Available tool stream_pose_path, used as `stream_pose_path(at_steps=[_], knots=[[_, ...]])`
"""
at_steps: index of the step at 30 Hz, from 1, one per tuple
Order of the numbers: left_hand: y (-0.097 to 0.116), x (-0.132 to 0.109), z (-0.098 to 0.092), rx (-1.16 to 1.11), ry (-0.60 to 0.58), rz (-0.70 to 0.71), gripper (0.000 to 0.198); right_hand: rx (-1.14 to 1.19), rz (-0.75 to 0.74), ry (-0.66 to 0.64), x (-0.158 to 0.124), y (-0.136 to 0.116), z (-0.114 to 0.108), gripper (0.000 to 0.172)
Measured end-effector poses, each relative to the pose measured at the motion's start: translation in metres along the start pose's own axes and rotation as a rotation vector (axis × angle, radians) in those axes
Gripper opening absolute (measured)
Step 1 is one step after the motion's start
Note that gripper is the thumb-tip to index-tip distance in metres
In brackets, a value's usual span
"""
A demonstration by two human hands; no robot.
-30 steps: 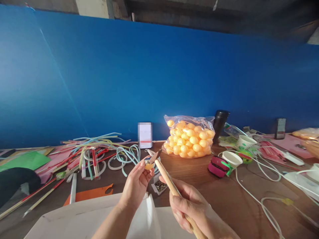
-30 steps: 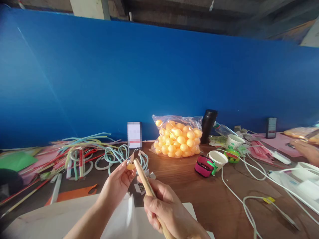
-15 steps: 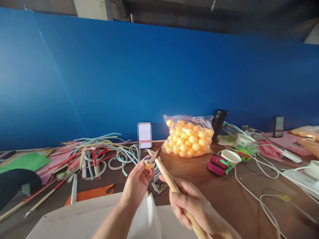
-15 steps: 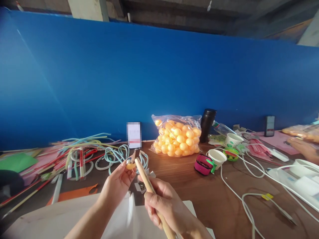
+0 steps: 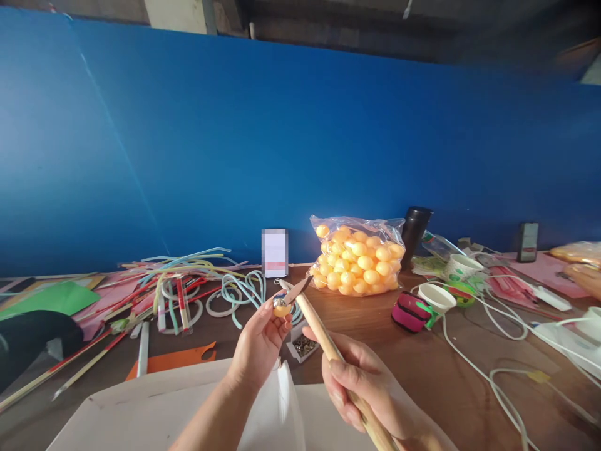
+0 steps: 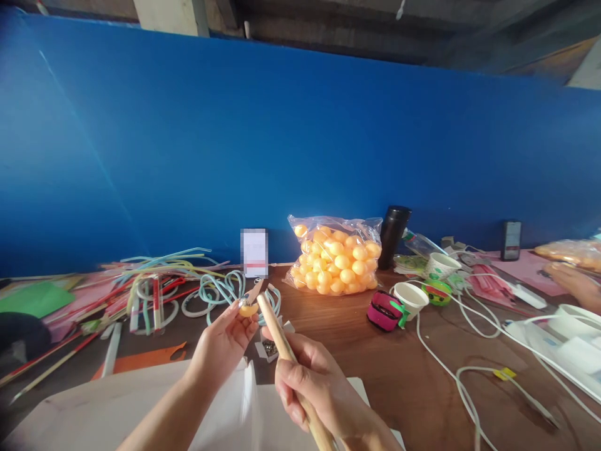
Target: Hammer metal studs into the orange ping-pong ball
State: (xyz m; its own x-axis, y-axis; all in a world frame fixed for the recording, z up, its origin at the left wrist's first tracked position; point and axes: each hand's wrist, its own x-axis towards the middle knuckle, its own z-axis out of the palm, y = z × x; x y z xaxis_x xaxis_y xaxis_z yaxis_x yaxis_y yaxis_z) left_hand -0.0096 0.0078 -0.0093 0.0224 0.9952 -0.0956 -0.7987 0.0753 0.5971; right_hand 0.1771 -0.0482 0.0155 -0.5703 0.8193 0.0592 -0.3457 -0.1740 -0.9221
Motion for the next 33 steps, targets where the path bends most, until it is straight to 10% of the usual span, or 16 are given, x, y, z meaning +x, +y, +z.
stream_pose_path(at_steps=[33], knots=[[0.005,-0.003,0.004,-0.08,-0.063,-0.081,0.015,-0.161,-0.048,-0.007,-0.004,-0.006,0.008,0.053]])
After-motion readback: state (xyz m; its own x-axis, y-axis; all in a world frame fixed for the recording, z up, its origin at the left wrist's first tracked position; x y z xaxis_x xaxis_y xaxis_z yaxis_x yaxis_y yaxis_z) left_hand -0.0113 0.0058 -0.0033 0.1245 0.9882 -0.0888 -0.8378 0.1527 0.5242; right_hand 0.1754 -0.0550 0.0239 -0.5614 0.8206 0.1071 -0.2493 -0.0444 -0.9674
